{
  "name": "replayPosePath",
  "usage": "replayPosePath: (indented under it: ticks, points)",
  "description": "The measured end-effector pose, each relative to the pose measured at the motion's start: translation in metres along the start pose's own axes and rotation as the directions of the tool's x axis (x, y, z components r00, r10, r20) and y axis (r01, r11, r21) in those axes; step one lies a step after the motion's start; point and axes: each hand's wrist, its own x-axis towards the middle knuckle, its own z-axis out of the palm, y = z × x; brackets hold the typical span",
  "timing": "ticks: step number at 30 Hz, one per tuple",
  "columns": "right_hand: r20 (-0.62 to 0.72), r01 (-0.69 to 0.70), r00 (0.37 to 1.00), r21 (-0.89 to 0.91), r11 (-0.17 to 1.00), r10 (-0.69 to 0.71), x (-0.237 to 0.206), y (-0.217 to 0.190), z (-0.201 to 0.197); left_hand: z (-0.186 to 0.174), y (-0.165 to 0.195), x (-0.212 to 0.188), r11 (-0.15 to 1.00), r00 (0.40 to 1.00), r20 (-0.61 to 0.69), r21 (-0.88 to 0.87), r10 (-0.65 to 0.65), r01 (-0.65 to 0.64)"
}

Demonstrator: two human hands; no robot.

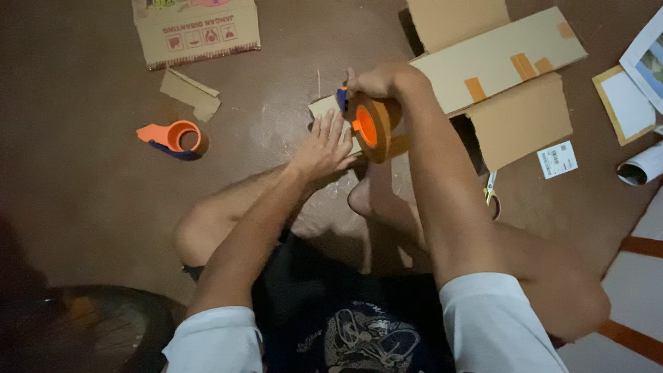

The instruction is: The person cuts a piece of cardboard with scissors, then folds and tapes the edges to form a box-like structure. They use a tape dispenser to secure the flaps and adjust the cardboard pieces while sitting on the floor.

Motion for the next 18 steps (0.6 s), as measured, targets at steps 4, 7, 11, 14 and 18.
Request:
replayPosePath:
  ticks: [4,7,11,14,18]
  points:
    - [0.050,-0.047,0.998,0.023,0.999,0.046,0.000,-0.005,0.000,0.004,0.008,0.002,0.986,0.971,0.234,0.166,-0.058,0.019]
    - [0.034,0.017,0.999,-0.030,0.999,-0.016,-0.003,-0.007,-0.003,0.000,0.008,0.004,0.972,0.998,0.036,0.232,-0.044,0.034]
    - [-0.007,0.040,0.999,0.016,0.999,-0.040,-0.011,-0.009,-0.004,-0.010,0.008,0.002,0.980,0.986,0.160,0.201,-0.040,0.007]
    - [-0.045,-0.001,0.999,0.060,0.998,0.004,-0.019,-0.008,-0.001,-0.022,0.013,0.004,0.979,0.980,0.190,0.202,-0.061,0.022]
    - [-0.059,-0.010,0.998,0.030,1.000,0.012,-0.039,0.010,0.000,-0.029,0.016,0.005,0.995,0.974,0.204,0.037,-0.099,0.093]
